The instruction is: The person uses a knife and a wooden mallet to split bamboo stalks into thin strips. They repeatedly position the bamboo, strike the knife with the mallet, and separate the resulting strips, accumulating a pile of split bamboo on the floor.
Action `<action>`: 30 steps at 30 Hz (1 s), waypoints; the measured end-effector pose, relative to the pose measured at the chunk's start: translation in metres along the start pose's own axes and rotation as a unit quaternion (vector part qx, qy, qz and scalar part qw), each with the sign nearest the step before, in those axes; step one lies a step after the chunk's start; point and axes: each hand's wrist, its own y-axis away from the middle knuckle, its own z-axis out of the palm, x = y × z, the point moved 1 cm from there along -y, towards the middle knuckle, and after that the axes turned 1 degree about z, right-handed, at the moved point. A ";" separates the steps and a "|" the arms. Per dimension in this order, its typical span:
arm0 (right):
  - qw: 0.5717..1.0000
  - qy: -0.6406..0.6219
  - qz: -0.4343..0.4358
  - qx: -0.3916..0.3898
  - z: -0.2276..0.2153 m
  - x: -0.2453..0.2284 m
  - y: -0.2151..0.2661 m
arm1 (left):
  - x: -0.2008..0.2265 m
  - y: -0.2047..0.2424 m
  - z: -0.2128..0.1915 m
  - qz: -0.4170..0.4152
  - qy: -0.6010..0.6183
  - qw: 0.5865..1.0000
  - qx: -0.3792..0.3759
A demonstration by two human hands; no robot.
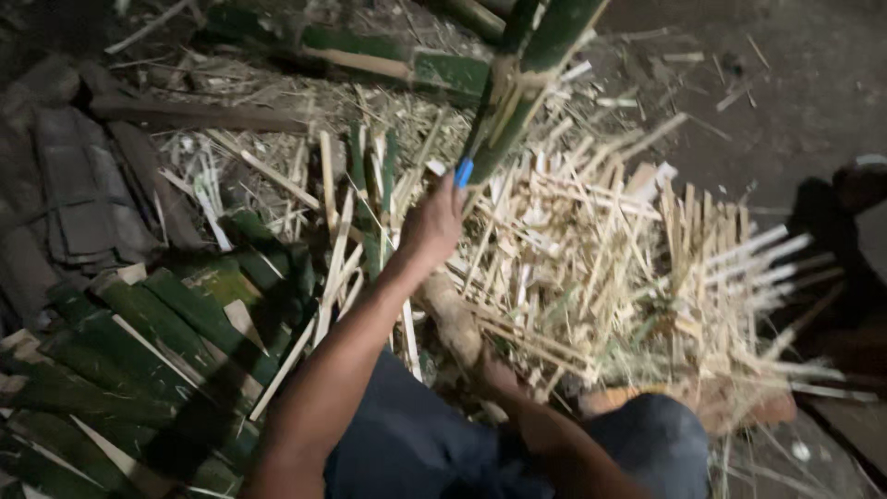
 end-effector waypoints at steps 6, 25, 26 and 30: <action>0.991 0.095 0.037 -0.081 -0.027 0.018 0.061 | -0.021 -0.018 -0.024 -0.148 -0.017 0.982 -0.119; 0.932 0.330 -0.142 -0.051 -0.158 -0.238 0.034 | -0.039 0.006 -0.021 -0.213 -0.084 0.956 -0.182; 0.937 0.297 -0.175 -0.051 -0.153 -0.243 0.036 | -0.047 0.012 -0.016 -0.210 -0.101 0.958 -0.166; 0.938 -0.156 -0.284 -0.120 -0.177 -0.249 0.061 | -0.076 0.039 0.016 -0.238 -0.062 0.955 -0.166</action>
